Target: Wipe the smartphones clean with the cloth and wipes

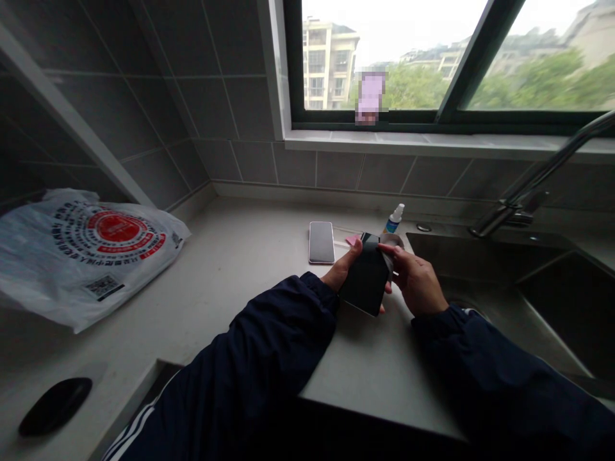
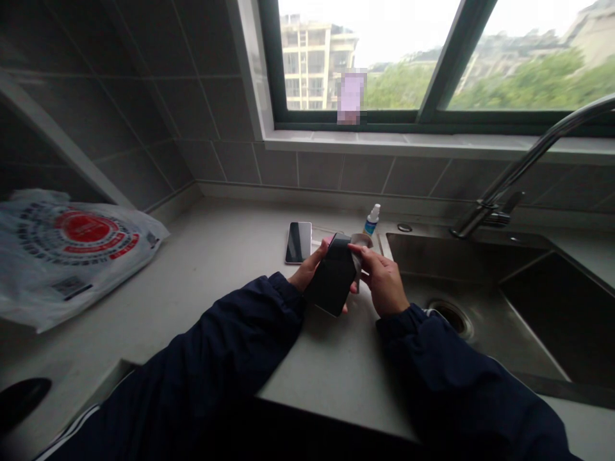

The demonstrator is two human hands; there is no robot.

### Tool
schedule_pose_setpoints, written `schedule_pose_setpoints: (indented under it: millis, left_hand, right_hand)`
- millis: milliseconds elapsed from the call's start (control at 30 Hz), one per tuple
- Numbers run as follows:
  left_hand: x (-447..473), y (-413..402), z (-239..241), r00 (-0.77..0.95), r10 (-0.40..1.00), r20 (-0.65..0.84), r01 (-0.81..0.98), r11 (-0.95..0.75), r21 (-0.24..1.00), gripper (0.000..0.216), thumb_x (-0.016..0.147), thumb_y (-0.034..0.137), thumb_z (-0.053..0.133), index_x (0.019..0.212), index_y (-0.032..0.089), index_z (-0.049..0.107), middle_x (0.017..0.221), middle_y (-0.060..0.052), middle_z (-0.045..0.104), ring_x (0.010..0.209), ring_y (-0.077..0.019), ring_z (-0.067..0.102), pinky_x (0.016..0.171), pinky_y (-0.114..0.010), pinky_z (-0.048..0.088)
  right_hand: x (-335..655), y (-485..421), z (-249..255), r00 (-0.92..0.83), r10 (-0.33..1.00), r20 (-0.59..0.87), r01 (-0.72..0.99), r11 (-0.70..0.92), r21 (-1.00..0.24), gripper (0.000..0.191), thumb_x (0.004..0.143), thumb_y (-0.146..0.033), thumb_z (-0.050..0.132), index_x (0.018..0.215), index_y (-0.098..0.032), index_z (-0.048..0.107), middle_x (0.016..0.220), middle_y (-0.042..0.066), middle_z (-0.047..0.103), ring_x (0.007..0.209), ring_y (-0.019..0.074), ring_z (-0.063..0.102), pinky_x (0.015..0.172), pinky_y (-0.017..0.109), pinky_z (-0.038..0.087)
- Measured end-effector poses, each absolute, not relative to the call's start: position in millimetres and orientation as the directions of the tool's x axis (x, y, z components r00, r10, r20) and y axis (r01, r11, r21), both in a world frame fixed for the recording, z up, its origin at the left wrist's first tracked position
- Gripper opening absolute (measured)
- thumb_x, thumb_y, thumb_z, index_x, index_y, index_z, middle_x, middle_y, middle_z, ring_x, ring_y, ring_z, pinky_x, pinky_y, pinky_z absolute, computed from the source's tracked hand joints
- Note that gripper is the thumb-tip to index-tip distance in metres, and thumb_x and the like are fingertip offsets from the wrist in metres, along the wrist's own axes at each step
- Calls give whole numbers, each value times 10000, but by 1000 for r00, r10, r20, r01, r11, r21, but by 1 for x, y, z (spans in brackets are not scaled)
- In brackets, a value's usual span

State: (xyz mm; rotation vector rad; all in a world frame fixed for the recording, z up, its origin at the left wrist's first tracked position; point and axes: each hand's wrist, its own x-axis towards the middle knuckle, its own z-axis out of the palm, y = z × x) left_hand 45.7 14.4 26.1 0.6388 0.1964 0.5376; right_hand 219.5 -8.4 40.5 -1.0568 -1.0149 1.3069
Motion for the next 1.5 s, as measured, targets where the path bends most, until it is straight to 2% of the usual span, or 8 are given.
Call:
schedule_pose_setpoints:
  millis: [200, 333, 467, 567, 800, 967, 1267, 1500]
  left_hand:
    - [43, 18, 31, 821, 563, -95, -417, 704, 575, 947, 939, 742, 35, 1300, 67, 594, 855, -205, 725, 764, -310, 738, 694, -510, 600]
    - [42, 15, 35, 785, 603, -140, -455, 716, 529, 934, 960, 729, 93, 1207, 23, 652, 833, -201, 728, 761, -286, 733, 762, -474, 596]
    - [41, 14, 35, 766, 627, -145, -473, 702, 533, 902, 966, 733, 139, 1173, 39, 677, 849, -187, 739, 774, -270, 733, 779, -437, 595]
    - [41, 15, 35, 776, 607, -168, -450, 721, 526, 906, 960, 744, 146, 1181, 42, 674, 838, -179, 738, 775, -274, 735, 770, -440, 598]
    - [42, 17, 32, 821, 558, -118, -407, 718, 564, 913, 925, 787, 194, 1180, 50, 669, 859, -210, 734, 744, -307, 729, 730, -510, 598]
    - [42, 16, 28, 848, 530, -18, -412, 678, 609, 841, 940, 762, 191, 1225, 101, 628, 913, -213, 733, 826, -323, 736, 696, -512, 604]
    - [44, 15, 24, 877, 480, -18, -355, 672, 650, 762, 927, 759, 336, 1198, 110, 629, 933, -202, 736, 829, -320, 740, 703, -501, 608]
    - [45, 14, 23, 873, 484, -58, -358, 718, 598, 724, 924, 727, 405, 1174, 88, 637, 926, -204, 729, 854, -320, 742, 712, -481, 613]
  right_hand:
    - [219, -11, 40, -114, 993, -11, -158, -29, -987, 361, 823, -533, 740, 1050, -264, 820, 950, 35, 751, 708, 138, 607, 635, 247, 516]
    - [218, -12, 39, -152, 988, -1, -132, -21, -991, 350, 812, -529, 758, 1035, -268, 825, 903, 21, 741, 612, 105, 542, 612, 248, 501]
    - [219, -11, 38, -162, 987, 6, -129, -15, -992, 360, 794, -525, 775, 1021, -250, 826, 1008, 44, 758, 685, 124, 597, 626, 248, 501]
    - [220, -11, 37, -167, 986, -8, -130, -30, -991, 373, 807, -536, 756, 1017, -236, 825, 923, 41, 760, 601, 110, 561, 609, 260, 500]
    - [220, -9, 35, -90, 996, 9, -126, -2, -992, 382, 838, -529, 730, 1041, -218, 817, 1018, 77, 782, 843, 194, 681, 714, 296, 524]
    - [221, -7, 37, -16, 1000, 7, -166, 5, -986, 362, 814, -533, 748, 982, -222, 824, 1060, 89, 787, 957, 238, 698, 725, 311, 537]
    - [221, -7, 40, 109, 994, 14, -180, 34, -983, 340, 824, -491, 727, 944, -187, 821, 929, 89, 789, 789, 195, 698, 621, 273, 507]
    - [222, -6, 38, 163, 986, 30, -163, 57, -985, 268, 779, -436, 742, 837, -189, 831, 829, 64, 782, 687, 178, 674, 576, 271, 478]
